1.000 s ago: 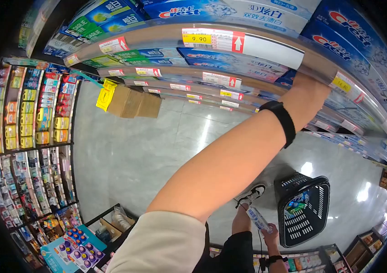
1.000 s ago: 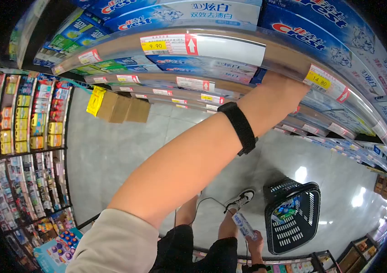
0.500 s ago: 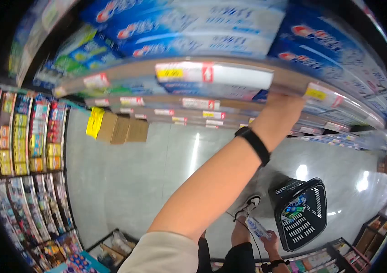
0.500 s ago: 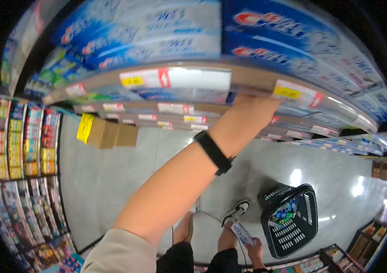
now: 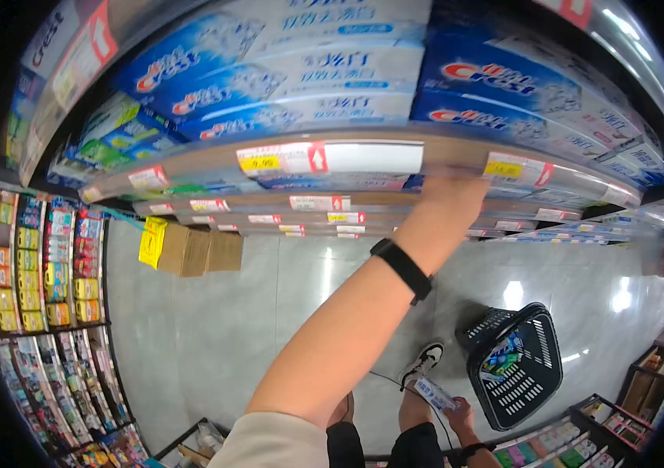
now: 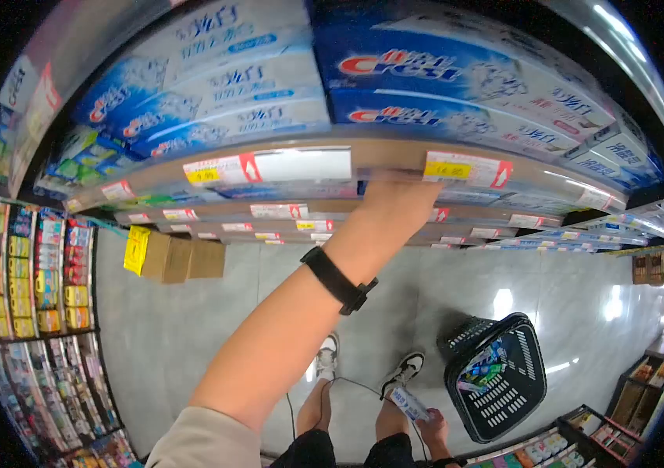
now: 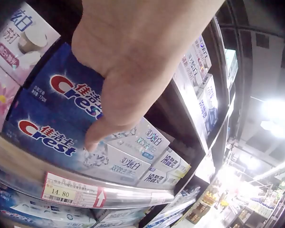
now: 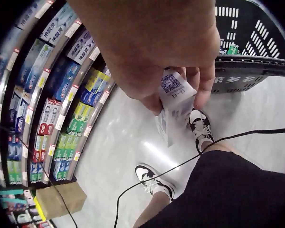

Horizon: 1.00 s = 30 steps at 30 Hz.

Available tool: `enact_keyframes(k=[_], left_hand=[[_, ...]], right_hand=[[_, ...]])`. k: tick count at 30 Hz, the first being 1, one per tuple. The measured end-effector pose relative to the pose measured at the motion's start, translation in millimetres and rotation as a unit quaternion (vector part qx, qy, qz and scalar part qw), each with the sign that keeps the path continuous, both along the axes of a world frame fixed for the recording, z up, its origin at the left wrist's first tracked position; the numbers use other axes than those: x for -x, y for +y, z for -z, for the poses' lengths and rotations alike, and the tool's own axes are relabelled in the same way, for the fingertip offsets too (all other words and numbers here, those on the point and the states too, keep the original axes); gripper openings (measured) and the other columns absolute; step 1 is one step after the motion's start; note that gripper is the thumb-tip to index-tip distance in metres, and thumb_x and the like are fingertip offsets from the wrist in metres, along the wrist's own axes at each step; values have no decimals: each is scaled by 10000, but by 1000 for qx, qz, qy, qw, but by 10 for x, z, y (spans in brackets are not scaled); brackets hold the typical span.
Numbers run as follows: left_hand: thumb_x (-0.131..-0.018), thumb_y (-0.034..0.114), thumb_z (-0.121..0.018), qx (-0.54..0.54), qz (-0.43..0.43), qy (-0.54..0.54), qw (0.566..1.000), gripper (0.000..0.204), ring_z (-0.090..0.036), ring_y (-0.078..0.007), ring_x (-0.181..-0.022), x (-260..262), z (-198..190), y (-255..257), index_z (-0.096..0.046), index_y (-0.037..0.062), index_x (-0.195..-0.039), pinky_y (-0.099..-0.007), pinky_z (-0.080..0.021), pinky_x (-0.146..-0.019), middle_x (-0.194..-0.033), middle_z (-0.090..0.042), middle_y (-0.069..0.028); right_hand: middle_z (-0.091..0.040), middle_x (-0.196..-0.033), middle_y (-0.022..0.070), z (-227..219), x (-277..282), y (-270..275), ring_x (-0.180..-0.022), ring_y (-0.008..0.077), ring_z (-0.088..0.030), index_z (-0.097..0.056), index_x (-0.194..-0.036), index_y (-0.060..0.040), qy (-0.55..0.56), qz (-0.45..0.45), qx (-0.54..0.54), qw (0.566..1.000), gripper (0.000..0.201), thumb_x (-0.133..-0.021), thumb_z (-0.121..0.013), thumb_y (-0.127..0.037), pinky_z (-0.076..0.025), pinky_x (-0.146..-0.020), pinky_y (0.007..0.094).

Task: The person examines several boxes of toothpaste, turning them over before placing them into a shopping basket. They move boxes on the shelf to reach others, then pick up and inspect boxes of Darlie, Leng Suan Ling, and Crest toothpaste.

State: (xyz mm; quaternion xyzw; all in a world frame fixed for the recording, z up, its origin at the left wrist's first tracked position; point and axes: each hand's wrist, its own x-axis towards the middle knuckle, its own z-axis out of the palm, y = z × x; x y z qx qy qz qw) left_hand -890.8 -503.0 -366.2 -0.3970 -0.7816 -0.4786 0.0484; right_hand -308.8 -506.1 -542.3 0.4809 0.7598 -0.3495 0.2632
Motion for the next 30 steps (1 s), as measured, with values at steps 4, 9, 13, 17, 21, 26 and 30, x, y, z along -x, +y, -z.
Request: enact_keyframes(k=[4,9,13,17,21,26,30], left_hand=[[-903,131,-569,84,-26,85,992,323,-656,-342,-1162,-1,-102,-54,-716,66,-1183,-494,-500,-995,-1228,-696,-182],[-900,134,-569,166,-25,164,972,304,-661,-338,-1154,14,-280,-112,-735,77,-1148,-484,-515,-974,-1215,-705,-172],[-905,118,-565,136,-27,168,976,332,-625,-358,-1186,7,-257,-109,-692,50,-1203,-495,-479,-1013,-1253,-674,-176],[-916,98,-564,67,-40,140,987,414,-533,-379,-1293,1,-59,-29,-602,39,-1324,-496,-400,-1104,-1371,-595,-180],[-852,36,-576,-26,-72,157,985,335,-544,-411,-1269,-36,-130,-18,-687,-11,-1164,-570,-404,-1074,-1315,-614,-230],[-829,67,-656,-7,-75,169,983,321,-569,-419,-1214,-96,-129,-71,-691,-18,-1136,-551,-438,-1036,-1257,-629,-218],[-841,74,-663,-48,-63,70,994,294,-557,-429,-1243,-104,-130,-26,-710,-8,-1120,-539,-452,-1038,-1286,-621,-227]], right_hand=[[-739,-1080,219,51,-17,6,-1009,375,-717,-665,-1203,-32,7,6,9,1000,541,-724,-839,-215,-560,-891,423],[-738,-1092,218,22,70,6,-1022,371,-716,-665,-1212,-36,6,4,3,1000,552,-725,-837,-231,-559,-901,421],[-737,-1090,223,-25,148,-13,-1016,372,-717,-665,-1215,-39,6,17,13,1000,569,-720,-843,-254,-558,-896,426],[-738,-1073,223,40,167,-71,-998,369,-720,-671,-1203,-44,8,2,11,1000,570,-710,-853,-265,-559,-881,432],[-744,-1047,214,-14,220,-72,-982,369,-721,-682,-1181,-42,-11,-10,8,1000,557,-696,-865,-245,-564,-862,433],[-747,-1031,202,-4,146,-33,-968,361,-724,-687,-1172,-42,-17,-18,12,1000,565,-683,-867,-259,-566,-856,433],[-744,-1046,208,-22,155,3,-970,352,-727,-665,-1216,-33,-11,-35,11,999,577,-708,-849,-239,-563,-854,426]])
